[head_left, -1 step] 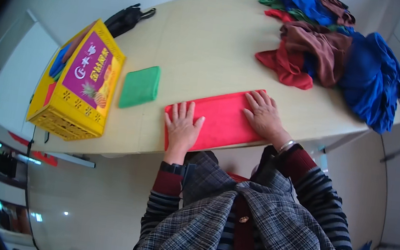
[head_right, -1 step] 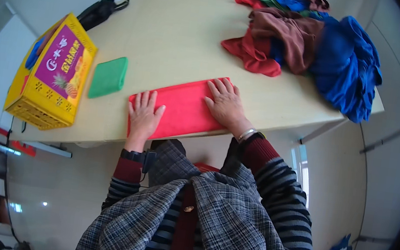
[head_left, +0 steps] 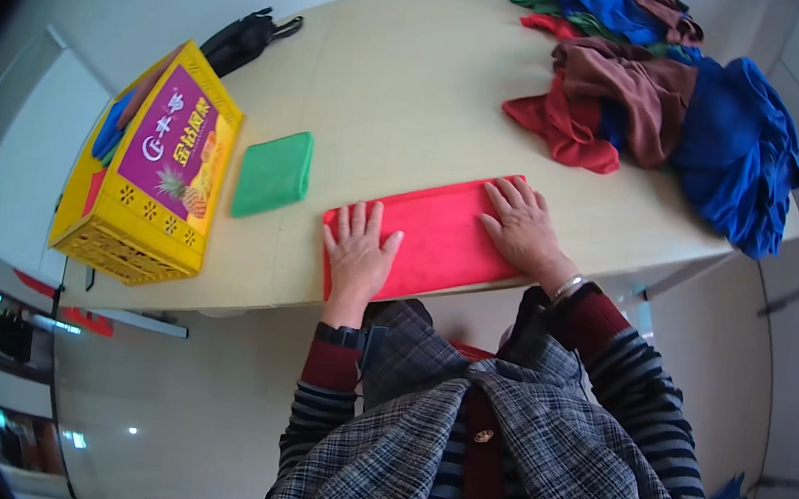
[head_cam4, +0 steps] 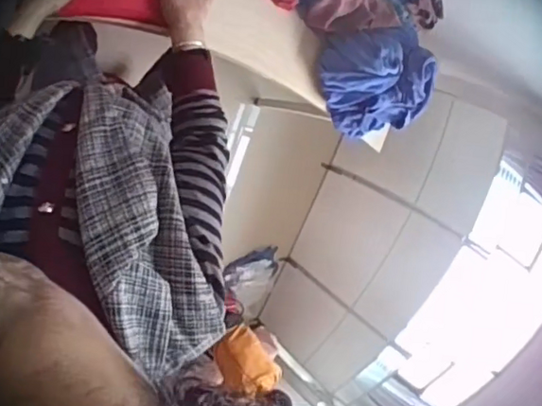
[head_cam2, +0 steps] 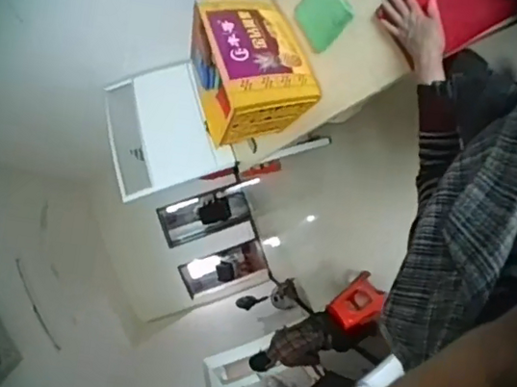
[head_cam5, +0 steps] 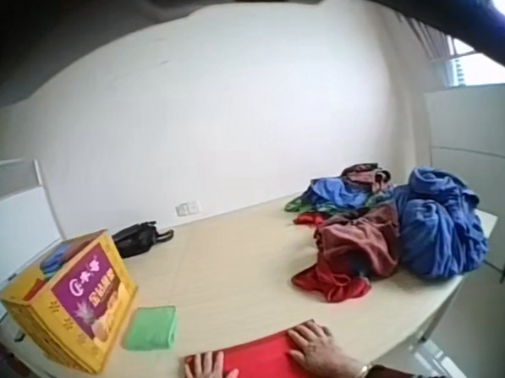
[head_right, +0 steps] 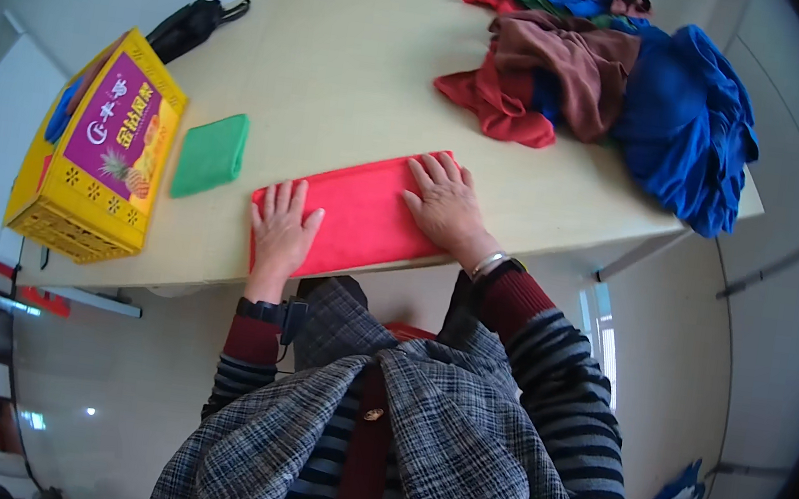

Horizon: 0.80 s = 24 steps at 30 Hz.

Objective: Folding a red piece of cloth on a table.

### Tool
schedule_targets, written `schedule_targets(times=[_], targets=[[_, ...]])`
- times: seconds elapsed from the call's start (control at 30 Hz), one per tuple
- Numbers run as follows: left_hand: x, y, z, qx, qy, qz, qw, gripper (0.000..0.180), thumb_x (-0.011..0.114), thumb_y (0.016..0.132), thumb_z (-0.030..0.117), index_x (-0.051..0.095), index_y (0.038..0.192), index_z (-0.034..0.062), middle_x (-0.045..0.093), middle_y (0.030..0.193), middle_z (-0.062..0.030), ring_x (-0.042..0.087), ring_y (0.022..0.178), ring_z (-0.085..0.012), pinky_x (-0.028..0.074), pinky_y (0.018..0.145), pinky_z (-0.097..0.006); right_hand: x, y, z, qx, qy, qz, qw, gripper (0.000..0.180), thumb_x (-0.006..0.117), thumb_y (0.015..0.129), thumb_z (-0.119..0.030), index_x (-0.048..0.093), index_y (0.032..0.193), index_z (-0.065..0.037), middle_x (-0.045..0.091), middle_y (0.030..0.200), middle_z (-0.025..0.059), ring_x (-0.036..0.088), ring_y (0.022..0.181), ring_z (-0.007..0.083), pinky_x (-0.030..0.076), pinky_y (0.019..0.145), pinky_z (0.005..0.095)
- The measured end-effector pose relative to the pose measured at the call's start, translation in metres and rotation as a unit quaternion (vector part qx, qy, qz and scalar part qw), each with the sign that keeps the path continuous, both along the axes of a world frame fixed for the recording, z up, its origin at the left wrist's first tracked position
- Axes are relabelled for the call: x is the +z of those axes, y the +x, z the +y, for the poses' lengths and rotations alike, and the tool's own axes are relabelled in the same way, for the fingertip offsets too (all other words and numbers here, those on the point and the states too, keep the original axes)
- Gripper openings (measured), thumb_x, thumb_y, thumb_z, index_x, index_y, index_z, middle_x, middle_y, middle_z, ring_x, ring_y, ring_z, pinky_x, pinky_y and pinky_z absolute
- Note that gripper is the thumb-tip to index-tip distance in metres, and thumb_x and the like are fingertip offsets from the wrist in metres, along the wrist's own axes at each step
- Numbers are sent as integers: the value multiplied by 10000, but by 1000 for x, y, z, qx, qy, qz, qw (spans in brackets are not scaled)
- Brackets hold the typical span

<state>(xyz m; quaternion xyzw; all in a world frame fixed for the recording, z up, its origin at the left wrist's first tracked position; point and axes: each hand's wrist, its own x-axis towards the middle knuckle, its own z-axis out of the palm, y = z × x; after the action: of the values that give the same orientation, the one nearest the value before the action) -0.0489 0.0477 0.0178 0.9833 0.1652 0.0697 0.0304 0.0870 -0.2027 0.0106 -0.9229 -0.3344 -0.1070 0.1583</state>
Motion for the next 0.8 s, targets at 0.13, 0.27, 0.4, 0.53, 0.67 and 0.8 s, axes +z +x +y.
schedule_targets(times=[0.13,0.27,0.4,0.53,0.67,0.8], targets=[[-4,2,-3,-19,10,-19,1000,690,417,1029,554,373,1566,123,314,1637,-157,226,1527,-364,115,1229,-594,1,-6,-3,-21,-23,9,999,586,505,1012,-419,452,1506,-108,436,1553,129,324,1483,339,228,1216,525],[-7,0,-10,12,17,-36,999,675,416,1036,537,381,1560,112,320,1631,-165,231,1523,-368,119,1227,-598,14,-30,17,23,-63,-39,997,597,481,1021,-445,445,1515,-112,412,1577,124,286,1510,327,196,1229,542],[-2,3,-22,-84,60,-70,992,649,438,1036,514,405,1546,115,365,1607,-165,256,1514,-372,144,1211,-624,7,-48,56,135,-2,26,990,612,469,1021,-468,444,1517,-111,398,1591,126,284,1513,332,185,1236,530],[-9,4,-12,-90,15,-45,995,630,432,1043,502,397,1552,131,341,1622,-153,260,1514,-366,160,1211,-614,-2,-42,65,145,-13,17,989,610,453,1029,-473,438,1524,-118,393,1596,124,291,1509,334,185,1241,510],[-5,-1,4,-47,17,-10,999,632,409,1053,490,351,1577,142,325,1632,-133,242,1523,-343,159,1224,-561,1,-19,48,75,-34,33,996,610,429,1038,-486,432,1531,-126,397,1594,120,289,1509,327,192,1242,489],[-7,-7,26,4,-33,-18,999,652,395,1052,514,333,1584,142,319,1636,-130,245,1522,-338,185,1220,-529,-7,0,19,12,-25,12,1000,610,421,1040,-485,427,1533,-126,401,1589,122,288,1510,322,201,1238,480]])
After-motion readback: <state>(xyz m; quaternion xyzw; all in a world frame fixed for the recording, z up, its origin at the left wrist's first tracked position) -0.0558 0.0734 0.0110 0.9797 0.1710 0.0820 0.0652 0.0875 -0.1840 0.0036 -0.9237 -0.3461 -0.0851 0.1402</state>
